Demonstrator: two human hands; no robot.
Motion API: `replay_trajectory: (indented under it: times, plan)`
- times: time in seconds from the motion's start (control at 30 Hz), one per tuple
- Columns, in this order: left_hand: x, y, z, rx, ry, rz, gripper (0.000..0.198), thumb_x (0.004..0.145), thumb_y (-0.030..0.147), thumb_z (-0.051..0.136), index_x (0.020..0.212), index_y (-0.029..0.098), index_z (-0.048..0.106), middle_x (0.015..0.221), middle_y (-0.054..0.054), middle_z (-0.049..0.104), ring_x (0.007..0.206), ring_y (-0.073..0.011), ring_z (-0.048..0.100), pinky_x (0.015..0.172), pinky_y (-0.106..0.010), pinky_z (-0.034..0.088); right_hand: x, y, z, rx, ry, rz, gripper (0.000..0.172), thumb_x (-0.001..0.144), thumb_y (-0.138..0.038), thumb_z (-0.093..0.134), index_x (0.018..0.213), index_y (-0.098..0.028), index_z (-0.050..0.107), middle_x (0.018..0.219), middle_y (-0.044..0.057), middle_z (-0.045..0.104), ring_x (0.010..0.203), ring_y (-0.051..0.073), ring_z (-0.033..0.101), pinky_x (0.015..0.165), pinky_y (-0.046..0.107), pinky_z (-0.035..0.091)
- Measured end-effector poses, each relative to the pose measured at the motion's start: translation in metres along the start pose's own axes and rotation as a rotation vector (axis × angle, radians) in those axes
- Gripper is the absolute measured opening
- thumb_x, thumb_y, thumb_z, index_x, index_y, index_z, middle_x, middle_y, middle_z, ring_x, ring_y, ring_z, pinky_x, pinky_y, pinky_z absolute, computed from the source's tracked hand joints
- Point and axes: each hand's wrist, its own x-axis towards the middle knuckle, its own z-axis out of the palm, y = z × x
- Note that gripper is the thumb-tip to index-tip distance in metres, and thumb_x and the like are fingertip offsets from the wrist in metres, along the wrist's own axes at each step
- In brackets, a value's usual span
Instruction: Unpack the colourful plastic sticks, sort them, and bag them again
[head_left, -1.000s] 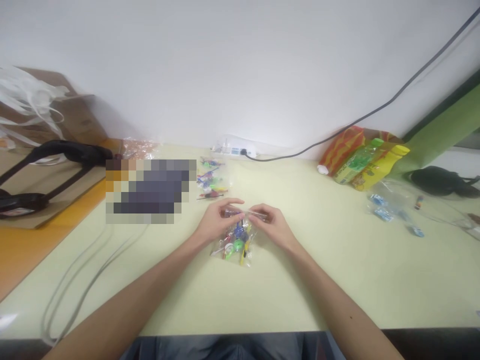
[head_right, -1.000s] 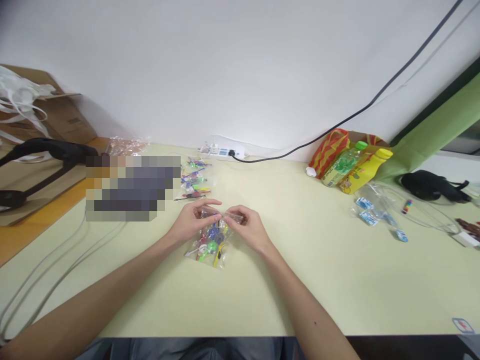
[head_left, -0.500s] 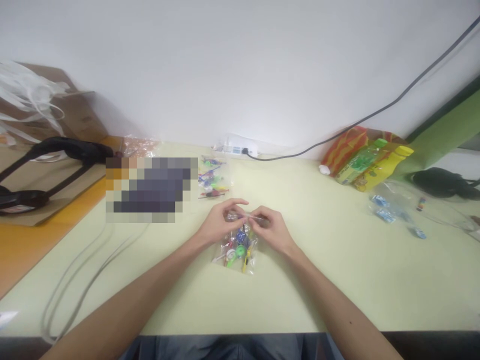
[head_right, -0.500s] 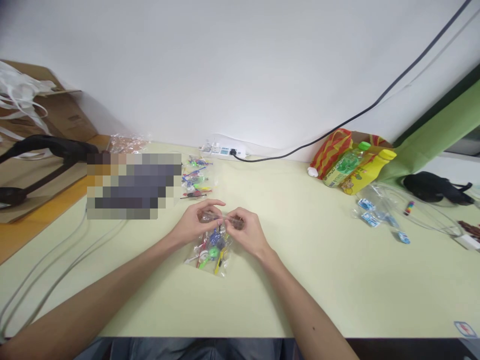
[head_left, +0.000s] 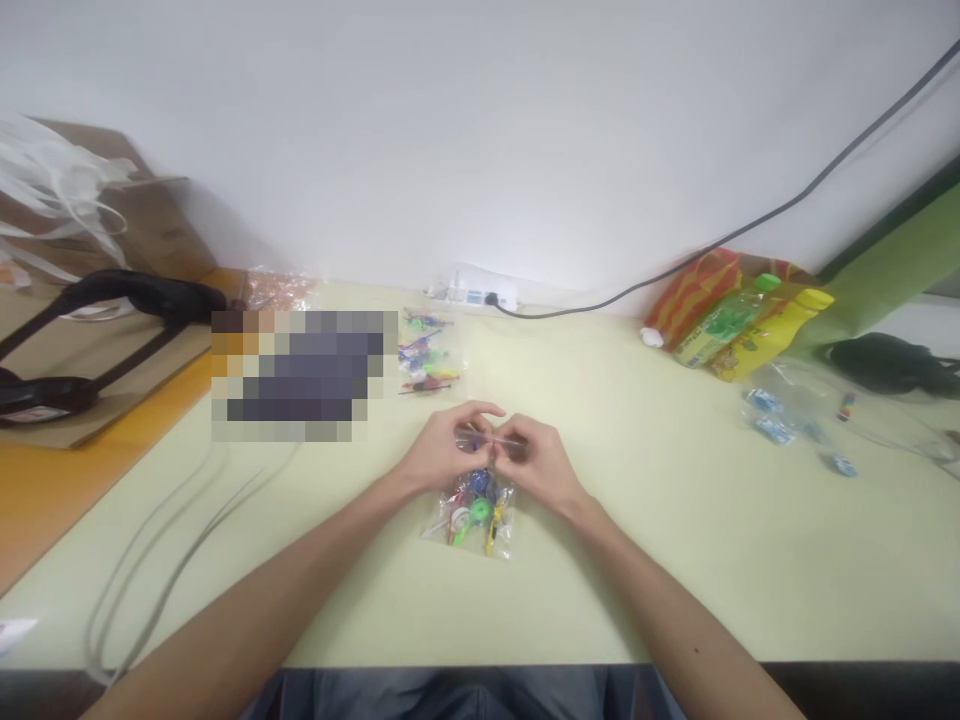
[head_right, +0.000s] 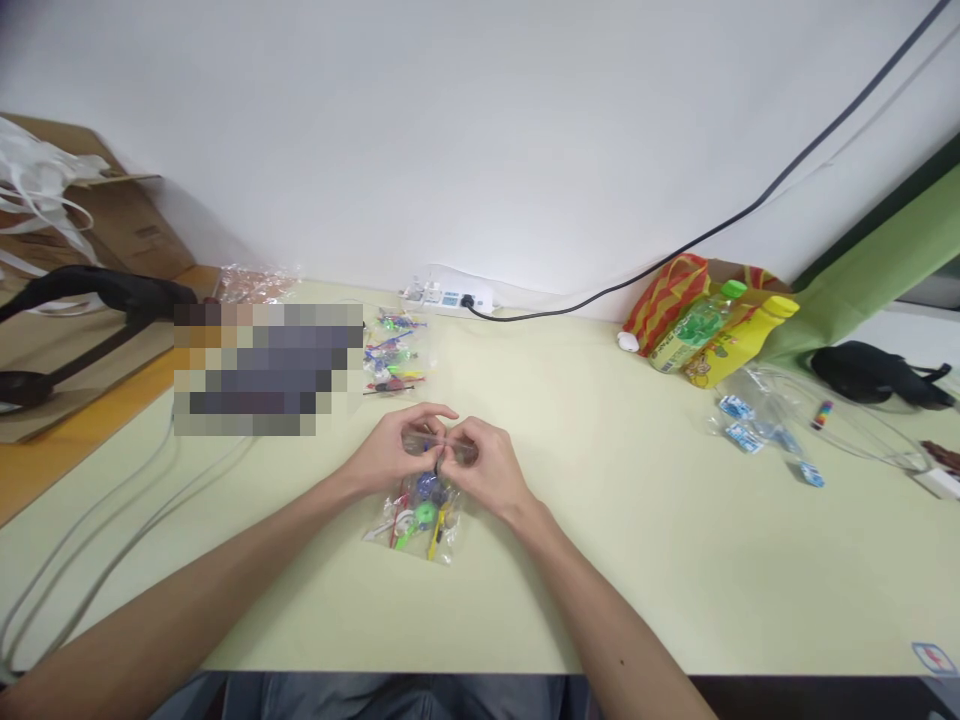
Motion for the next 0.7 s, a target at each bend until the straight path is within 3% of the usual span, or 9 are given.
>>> replay_trajectory:
  times: [0.33,0.7]
  plan:
    - [0.0026,-0.0003,0.0002,-0.008,-0.009,-0.004,0.044,0.075,0.016,0.066,0.119,0.018,0.064,0.086,0.001,0.068,0.08,-0.014,0.067,0.083,-0.028,0.056,0.0024,-0.0022,-0.0006,-0.033,-0.003,0.009,0.003,0.074,-0.02,0.06,0.077,-0.019,0.06,0.074,-0.001,0.065,0.067,0.014,0.06,0.063,0.024,0.045]
    - [0.0045,0.0031,-0.0022,-0.077,0.015,-0.054,0.044,0.07,0.015,0.069,0.114,0.017,0.067,0.083,0.001,0.065,0.073,-0.0125,0.063,0.072,-0.024,0.054,0.0034,-0.0029,-0.0038,-0.017,0.004,0.049,0.003,0.072,-0.019,0.059,0.075,-0.019,0.059,0.072,-0.001,0.064,0.065,0.013,0.057,0.062,0.025,0.045]
